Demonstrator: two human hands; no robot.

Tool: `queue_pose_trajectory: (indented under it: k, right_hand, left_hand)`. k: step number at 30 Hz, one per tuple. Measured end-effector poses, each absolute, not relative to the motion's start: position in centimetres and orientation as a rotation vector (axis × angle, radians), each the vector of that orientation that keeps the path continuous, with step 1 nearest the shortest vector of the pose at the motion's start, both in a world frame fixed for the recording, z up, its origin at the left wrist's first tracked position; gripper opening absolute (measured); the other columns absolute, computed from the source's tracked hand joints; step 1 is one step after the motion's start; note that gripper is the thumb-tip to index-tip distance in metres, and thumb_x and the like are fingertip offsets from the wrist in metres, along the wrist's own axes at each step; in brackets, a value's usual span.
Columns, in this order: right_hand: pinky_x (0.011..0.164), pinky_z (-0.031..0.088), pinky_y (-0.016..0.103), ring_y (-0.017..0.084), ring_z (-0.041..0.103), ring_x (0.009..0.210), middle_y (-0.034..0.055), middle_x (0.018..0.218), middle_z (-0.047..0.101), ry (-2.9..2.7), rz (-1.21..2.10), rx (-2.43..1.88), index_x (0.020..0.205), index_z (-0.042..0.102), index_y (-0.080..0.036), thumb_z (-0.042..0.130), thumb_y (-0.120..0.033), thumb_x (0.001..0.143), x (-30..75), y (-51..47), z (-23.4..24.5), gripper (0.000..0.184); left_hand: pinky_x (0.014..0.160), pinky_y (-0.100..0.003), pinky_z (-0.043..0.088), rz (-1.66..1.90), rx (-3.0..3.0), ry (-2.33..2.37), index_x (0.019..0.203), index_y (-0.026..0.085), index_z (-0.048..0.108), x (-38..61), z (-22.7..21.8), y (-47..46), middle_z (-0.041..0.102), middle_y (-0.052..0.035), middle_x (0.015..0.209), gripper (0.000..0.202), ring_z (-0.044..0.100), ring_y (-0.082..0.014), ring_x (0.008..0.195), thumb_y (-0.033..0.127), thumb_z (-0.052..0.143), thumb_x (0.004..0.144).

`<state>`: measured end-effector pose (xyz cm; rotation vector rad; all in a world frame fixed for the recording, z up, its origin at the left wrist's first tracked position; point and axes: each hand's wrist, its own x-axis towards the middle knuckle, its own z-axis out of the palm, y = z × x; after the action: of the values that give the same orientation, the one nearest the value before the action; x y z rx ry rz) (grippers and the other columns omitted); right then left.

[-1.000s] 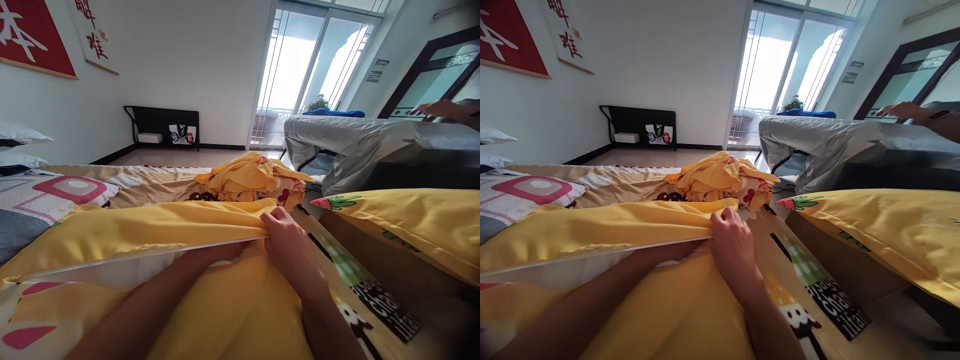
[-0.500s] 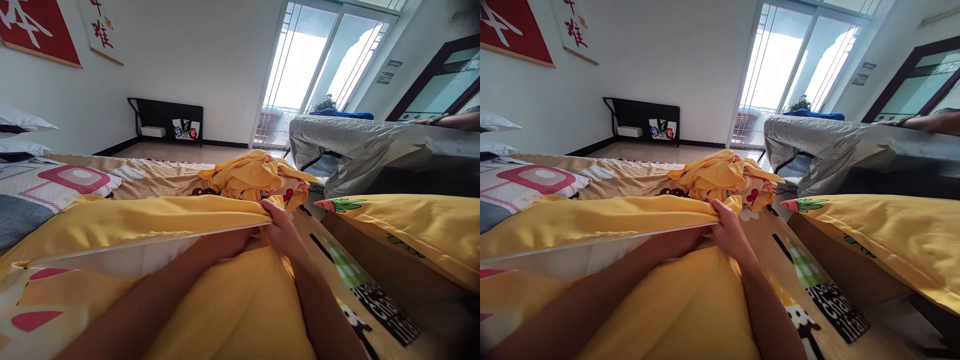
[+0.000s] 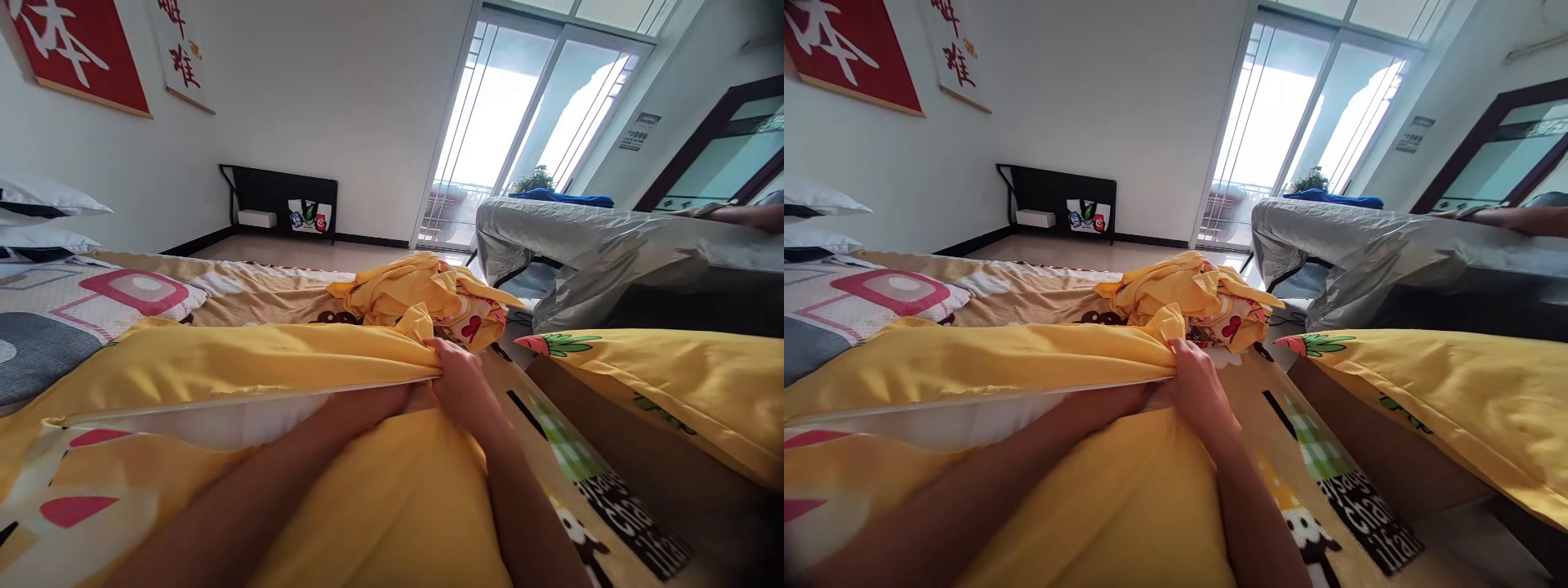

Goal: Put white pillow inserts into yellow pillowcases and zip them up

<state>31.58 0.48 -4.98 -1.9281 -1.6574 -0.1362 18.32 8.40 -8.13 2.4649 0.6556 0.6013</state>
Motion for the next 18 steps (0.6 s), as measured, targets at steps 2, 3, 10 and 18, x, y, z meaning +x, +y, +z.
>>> queue_pose_trajectory:
  k: [2,3,10,18]
  right_hand:
    - [0.065,0.035,0.025,0.017,0.051,0.073,0.0070,0.083,0.057,-1.678,-0.170,-2.008,0.075,0.057,-0.018,0.040,-0.002,0.062,31.2,0.4,-5.0,0.027]
    - [0.064,0.035,0.026,0.017,0.050,0.072,0.0072,0.082,0.055,-1.681,-0.198,-2.021,0.069,0.054,-0.019,0.040,-0.003,0.063,31.0,0.4,-4.9,0.022]
    - [0.065,0.034,0.024,0.016,0.049,0.073,0.0040,0.081,0.057,-1.659,-0.130,-1.722,0.077,0.052,-0.019,0.039,-0.005,0.058,30.9,0.7,-4.8,0.028]
    - [0.063,0.031,0.024,0.015,0.046,0.069,0.0012,0.075,0.056,-1.618,-0.043,-1.673,0.080,0.049,-0.020,0.038,-0.008,0.057,31.1,1.1,-5.1,0.028]
  left_hand:
    - [0.117,-0.050,0.023,0.547,2.484,0.697,0.137,0.026,0.044,18.4,-7.6,8.2,0.036,-0.0037,0.150,0.046,0.035,-0.0257,0.136,0.042,0.032,0.096]
    - [0.117,-0.050,0.021,0.531,2.507,0.706,0.135,0.025,0.046,18.3,-7.3,8.0,0.037,-0.0042,0.149,0.044,0.035,-0.0261,0.136,0.040,0.035,0.095]
    - [0.119,-0.047,0.020,0.518,2.583,0.716,0.139,0.019,0.043,18.6,-7.8,8.4,0.045,-0.0081,0.143,0.047,0.034,-0.0252,0.137,0.028,0.041,0.093]
    - [0.119,-0.041,0.023,0.669,2.631,0.548,0.137,0.023,0.044,18.9,-8.4,9.1,0.051,-0.0056,0.137,0.044,0.041,-0.0212,0.132,0.033,0.040,0.095]
